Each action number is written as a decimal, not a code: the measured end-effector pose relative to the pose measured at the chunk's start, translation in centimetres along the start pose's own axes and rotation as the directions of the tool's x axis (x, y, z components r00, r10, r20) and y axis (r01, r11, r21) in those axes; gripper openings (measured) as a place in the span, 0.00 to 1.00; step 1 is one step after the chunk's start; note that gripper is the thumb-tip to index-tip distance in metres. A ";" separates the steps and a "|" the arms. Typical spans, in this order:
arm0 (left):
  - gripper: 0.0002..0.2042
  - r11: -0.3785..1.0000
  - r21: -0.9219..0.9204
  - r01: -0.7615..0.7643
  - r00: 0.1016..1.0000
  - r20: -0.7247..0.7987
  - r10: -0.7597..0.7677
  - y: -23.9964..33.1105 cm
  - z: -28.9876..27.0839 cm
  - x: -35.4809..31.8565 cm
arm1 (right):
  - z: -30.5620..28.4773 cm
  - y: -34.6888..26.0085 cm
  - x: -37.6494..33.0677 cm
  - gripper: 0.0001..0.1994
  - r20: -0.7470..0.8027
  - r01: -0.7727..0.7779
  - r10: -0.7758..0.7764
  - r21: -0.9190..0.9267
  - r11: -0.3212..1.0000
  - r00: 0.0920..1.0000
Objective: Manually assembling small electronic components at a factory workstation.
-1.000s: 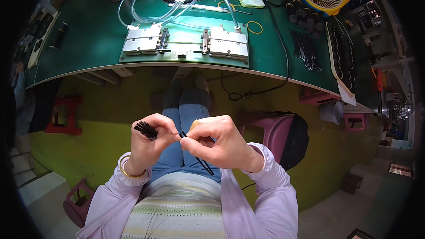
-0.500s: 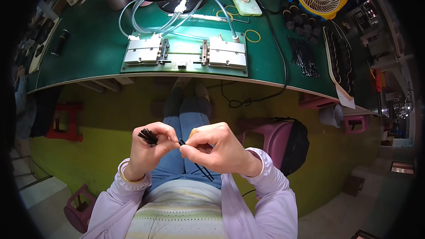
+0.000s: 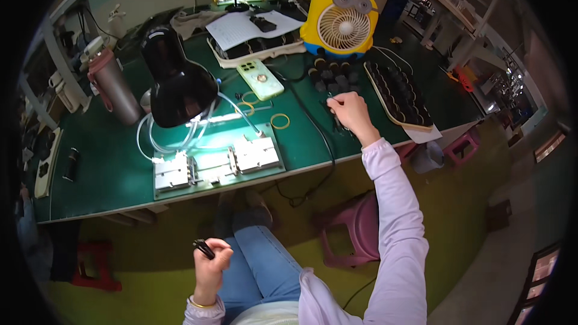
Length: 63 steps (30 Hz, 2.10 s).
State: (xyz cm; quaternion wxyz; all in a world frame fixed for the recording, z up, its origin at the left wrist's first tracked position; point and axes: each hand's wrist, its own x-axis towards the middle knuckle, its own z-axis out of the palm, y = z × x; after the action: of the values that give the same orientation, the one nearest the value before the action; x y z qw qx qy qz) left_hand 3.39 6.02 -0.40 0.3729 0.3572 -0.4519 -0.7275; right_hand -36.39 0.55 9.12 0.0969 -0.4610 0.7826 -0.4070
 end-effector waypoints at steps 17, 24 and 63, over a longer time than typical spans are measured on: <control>0.05 0.960 -0.031 0.277 0.956 0.112 -0.272 -4.7 -3.0 0.3 | 13.1 -7.3 -19.4 0.10 0.630 0.285 -0.526 0.449 0.847 0.571; 0.08 0.976 -0.010 0.218 0.959 0.187 -0.212 -6.3 -2.7 -1.0 | 19.1 -4.6 -25.2 0.14 0.847 -0.371 -0.380 0.511 0.776 0.372; 0.10 0.836 -0.066 0.545 0.829 0.193 -0.525 -9.9 -2.2 -8.3 | 16.7 -1.5 -34.4 0.15 0.854 -0.680 0.013 0.404 0.612 0.520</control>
State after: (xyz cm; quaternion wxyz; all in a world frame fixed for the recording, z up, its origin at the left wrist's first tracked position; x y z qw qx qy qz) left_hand 6.97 15.46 -8.75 0.1351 0.3847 -0.3192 -0.8555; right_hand -7.51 18.54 -8.34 0.6839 -0.3295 0.5180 -0.3942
